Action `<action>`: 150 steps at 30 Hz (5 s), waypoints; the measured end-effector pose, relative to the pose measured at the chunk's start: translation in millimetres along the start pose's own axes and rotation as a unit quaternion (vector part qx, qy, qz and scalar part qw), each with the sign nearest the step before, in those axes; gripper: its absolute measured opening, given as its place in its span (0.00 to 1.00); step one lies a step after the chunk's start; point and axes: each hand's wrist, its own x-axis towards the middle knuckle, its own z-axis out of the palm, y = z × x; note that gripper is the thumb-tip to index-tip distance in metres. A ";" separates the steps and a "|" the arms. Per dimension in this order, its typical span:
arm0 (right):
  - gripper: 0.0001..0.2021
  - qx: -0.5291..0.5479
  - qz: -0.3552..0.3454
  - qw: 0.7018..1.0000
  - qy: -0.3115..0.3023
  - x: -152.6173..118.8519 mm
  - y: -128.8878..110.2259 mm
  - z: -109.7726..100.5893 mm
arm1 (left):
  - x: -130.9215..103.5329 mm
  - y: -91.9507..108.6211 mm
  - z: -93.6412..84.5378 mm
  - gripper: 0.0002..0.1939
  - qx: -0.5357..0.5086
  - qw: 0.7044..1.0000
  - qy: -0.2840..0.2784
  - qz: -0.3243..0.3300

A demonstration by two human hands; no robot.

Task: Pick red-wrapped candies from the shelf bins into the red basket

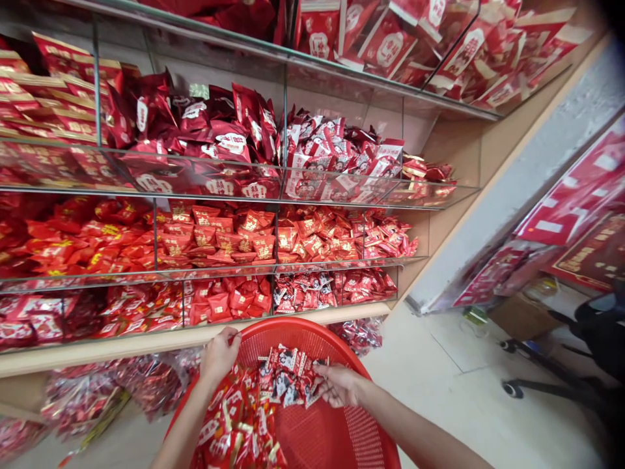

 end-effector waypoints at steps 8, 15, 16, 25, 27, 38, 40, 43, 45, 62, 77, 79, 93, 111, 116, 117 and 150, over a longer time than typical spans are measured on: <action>0.19 0.048 0.028 0.998 -0.011 3.5 1.0 10.2 | -3.5 5.2 -0.3 0.18 0.059 0.998 -0.016 -0.006; 0.17 -0.008 0.015 1.000 -0.024 8.8 0.0 10.8 | -3.8 4.5 -1.0 0.19 0.058 0.998 -0.020 -0.012; 0.18 -0.020 0.015 1.000 -0.013 7.4 -0.2 10.0 | -3.9 4.8 -1.2 0.19 0.058 0.998 -0.019 -0.012; 0.23 -0.196 -0.046 0.978 0.062 -38.0 -11.3 0.7 | -4.3 7.8 -1.8 0.19 0.058 0.998 -0.032 -0.015; 0.19 -0.253 -0.079 0.962 0.067 -43.1 -16.7 -1.8 | -3.4 7.9 -0.5 0.18 0.060 0.998 -0.030 -0.013; 0.15 -0.378 -0.339 0.770 0.387 -10.7 -117.2 2.1 | -2.3 7.6 1.7 0.19 0.074 0.997 -0.026 -0.014; 0.21 -0.396 -0.306 0.765 0.406 -0.6 -132.7 10.4 | -1.9 8.0 1.4 0.19 0.078 0.996 -0.027 -0.017; 0.30 -0.423 -0.247 0.770 0.409 13.8 -144.7 21.1 | -1.5 7.8 1.3 0.19 0.081 0.996 -0.028 -0.015; 0.33 -0.427 -0.222 0.775 0.410 20.9 -147.2 24.6 | -1.7 7.4 1.6 0.19 0.080 0.996 -0.025 -0.011; 0.17 -0.213 -0.351 0.842 0.351 10.0 -129.7 -20.6 | -2.9 6.9 3.3 0.17 0.084 0.996 -0.006 -0.001; 0.16 0.161 -0.259 0.952 -0.031 -32.5 -58.2 -8.7 | -3.7 6.8 1.8 0.18 0.073 0.997 -0.018 -0.001; 0.16 0.129 -0.266 0.955 -0.013 -32.2 -53.2 -6.5 | -4.8 7.2 1.4 0.17 0.073 0.997 -0.013 0.002; 0.18 -0.105 -0.288 0.946 0.108 -0.4 -16.5 11.7 | -6.1 8.4 1.7 0.18 0.072 0.997 -0.011 0.001; 0.13 -0.459 -0.352 0.730 0.365 -19.7 -81.0 7.4 | -5.0 8.6 1.1 0.18 0.081 0.996 -0.024 0.006; 0.12 -0.423 -0.288 0.755 0.410 -4.5 -125.3 -8.1 | -5.0 8.9 2.0 0.18 0.085 0.996 -0.021 0.010; 0.12 -0.418 -0.275 0.760 0.415 0.7 -131.7 -8.6 | -4.7 8.5 2.0 0.18 0.086 0.996 -0.021 0.010; 0.16 -0.091 -0.486 0.867 0.060 -83.7 -25.4 41.9 | -64.9 88.5 -23.9 0.12 -0.447 0.877 -0.133 0.115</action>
